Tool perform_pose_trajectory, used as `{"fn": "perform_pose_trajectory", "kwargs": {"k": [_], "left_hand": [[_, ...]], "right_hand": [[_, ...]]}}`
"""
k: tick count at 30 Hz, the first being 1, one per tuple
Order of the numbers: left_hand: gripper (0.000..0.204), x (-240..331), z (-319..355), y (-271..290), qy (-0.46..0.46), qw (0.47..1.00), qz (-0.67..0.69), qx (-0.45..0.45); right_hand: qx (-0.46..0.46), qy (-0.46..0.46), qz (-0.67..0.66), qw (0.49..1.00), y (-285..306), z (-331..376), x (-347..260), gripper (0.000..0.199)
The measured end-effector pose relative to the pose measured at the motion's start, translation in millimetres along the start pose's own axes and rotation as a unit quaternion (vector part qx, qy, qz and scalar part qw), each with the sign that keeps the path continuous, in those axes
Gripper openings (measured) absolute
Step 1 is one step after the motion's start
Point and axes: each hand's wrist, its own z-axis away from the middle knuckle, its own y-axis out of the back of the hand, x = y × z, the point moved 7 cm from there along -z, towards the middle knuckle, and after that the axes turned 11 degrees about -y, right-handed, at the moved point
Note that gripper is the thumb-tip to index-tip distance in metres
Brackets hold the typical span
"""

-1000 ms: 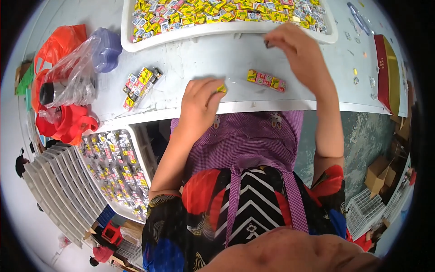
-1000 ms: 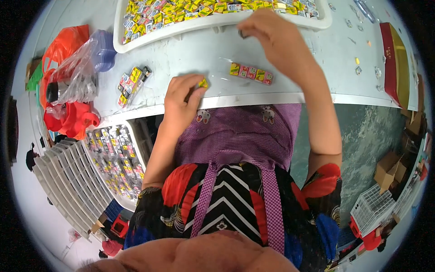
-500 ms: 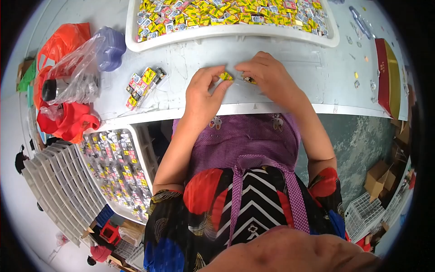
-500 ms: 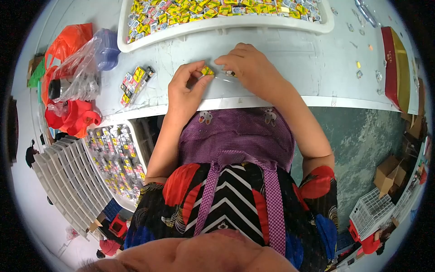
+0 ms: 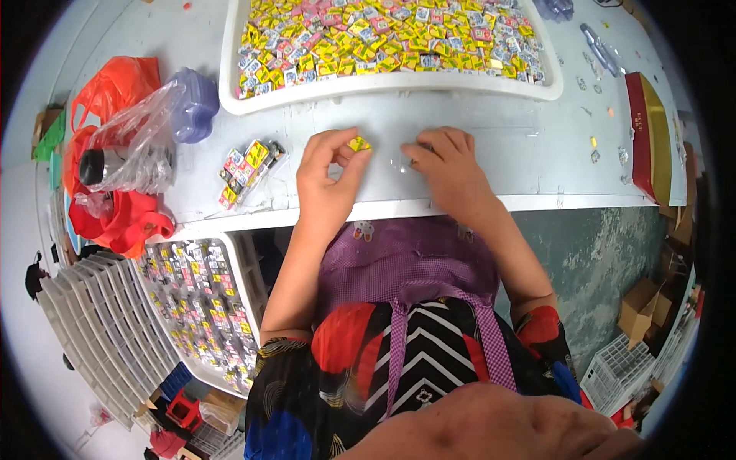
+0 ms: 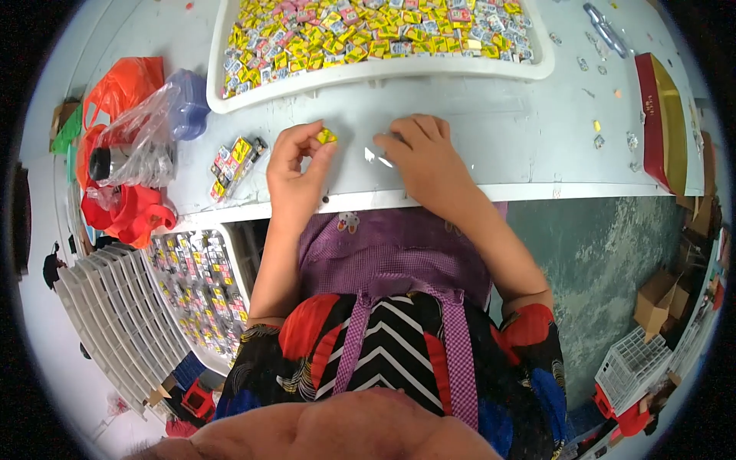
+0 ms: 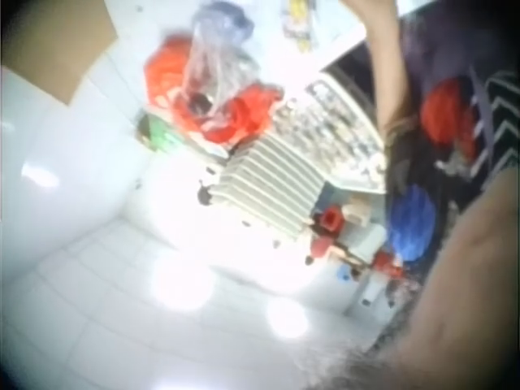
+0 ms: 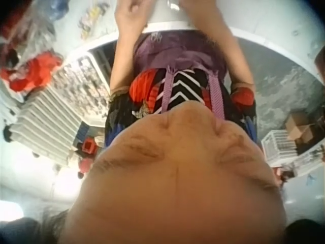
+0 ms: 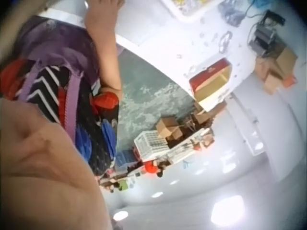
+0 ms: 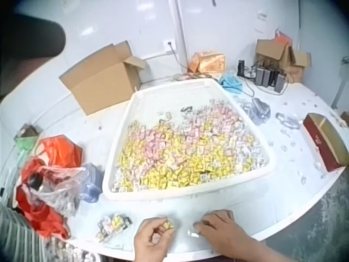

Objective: Sorting small square toy tiles from a bulk container into individual trays.

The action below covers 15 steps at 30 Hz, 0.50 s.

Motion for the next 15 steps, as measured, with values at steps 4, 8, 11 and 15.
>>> {"fn": "perform_pose_trajectory", "kwargs": {"k": [4, 8, 11, 15], "left_hand": [[0.034, 7, -25, 4, 0.063, 0.996, 0.066, 0.018], [0.031, 22, -59, 18, -0.042, 0.998, 0.001, 0.047], [0.03, 25, -91, 22, -0.11, 0.977, -0.182, 0.005], [0.03, -7, -122, 25, -0.164, 0.931, -0.324, -0.032]], "right_hand": [[0.039, -0.003, -0.039, 0.998, 16, -7, 5, 0.035], [0.145, -0.015, -0.003, 0.989, 67, -53, 25, 0.031], [0.15, -0.01, 0.046, 0.987, 73, -93, 51, 0.027], [0.139, 0.003, 0.064, 0.988, 67, -153, 81, 0.027]]}}
